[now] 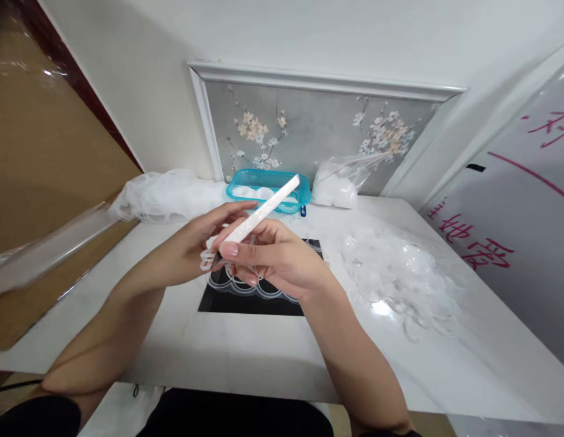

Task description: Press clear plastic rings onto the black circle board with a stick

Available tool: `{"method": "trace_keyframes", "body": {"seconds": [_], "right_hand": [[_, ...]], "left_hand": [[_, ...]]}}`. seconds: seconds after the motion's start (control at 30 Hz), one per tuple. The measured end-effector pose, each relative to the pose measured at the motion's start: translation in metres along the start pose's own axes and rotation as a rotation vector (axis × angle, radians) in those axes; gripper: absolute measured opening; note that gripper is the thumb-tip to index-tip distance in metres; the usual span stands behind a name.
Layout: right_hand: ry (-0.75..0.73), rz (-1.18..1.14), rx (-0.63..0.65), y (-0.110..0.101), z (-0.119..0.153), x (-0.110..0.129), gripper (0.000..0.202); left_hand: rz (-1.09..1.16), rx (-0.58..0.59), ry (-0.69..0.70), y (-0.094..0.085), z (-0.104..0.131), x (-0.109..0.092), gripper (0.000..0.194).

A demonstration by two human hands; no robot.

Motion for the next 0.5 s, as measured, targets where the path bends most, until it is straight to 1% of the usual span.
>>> {"method": "trace_keyframes", "body": {"seconds": [0.03,0.07,0.13,0.17,0.2,0.23,0.3,0.4,0.47,0.5], "right_hand": [[0.013,-0.007,0.014,-0.001,-0.002,-0.003,0.007],[0.027,-0.009,0.033,-0.001,-0.003,-0.005,0.007],[0.042,0.004,0.056,-0.001,-0.005,-0.008,0.007],[0.035,0.021,0.052,-0.003,-0.005,-0.007,0.007],[0.021,0.046,0.034,-0.006,-0.006,-0.005,0.009],[0.002,0.075,0.002,-0.011,-0.006,-0.002,0.011],[-0.043,0.132,-0.104,-0.026,-0.007,0.006,0.014],[-0.094,0.23,-0.335,-0.063,-0.009,0.016,0.017],[-0.061,0.408,-0.49,-0.092,-0.011,0.015,0.018],[-0.009,0.541,-0.533,-0.105,-0.013,0.009,0.019]], "left_hand": [[0.002,0.013,0.016,0.001,0.0,0.001,0.032],[0.013,0.054,0.017,0.004,0.0,0.003,0.026],[0.037,0.146,-0.018,0.01,0.002,0.009,0.008],[0.043,0.165,-0.042,0.011,0.003,0.013,0.003],[0.045,0.157,-0.063,0.011,0.002,0.017,0.003],[0.036,0.125,-0.081,0.008,0.001,0.022,0.004],[-0.009,0.009,-0.104,-0.003,-0.002,0.029,0.006],[-0.118,-0.228,-0.079,-0.027,-0.006,0.032,0.01],[-0.197,-0.345,-0.034,-0.04,-0.006,0.027,0.012],[-0.235,-0.376,-0.013,-0.044,-0.006,0.023,0.012]]}}
Point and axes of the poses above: each hand's wrist, its own z-axis away from the middle knuckle, its own y-axis out of the palm, x = y × z, the point moved 8 cm from there along -z, towards the middle knuckle, and after that the axes turned 9 degrees about -x, right-handed, at the moved point
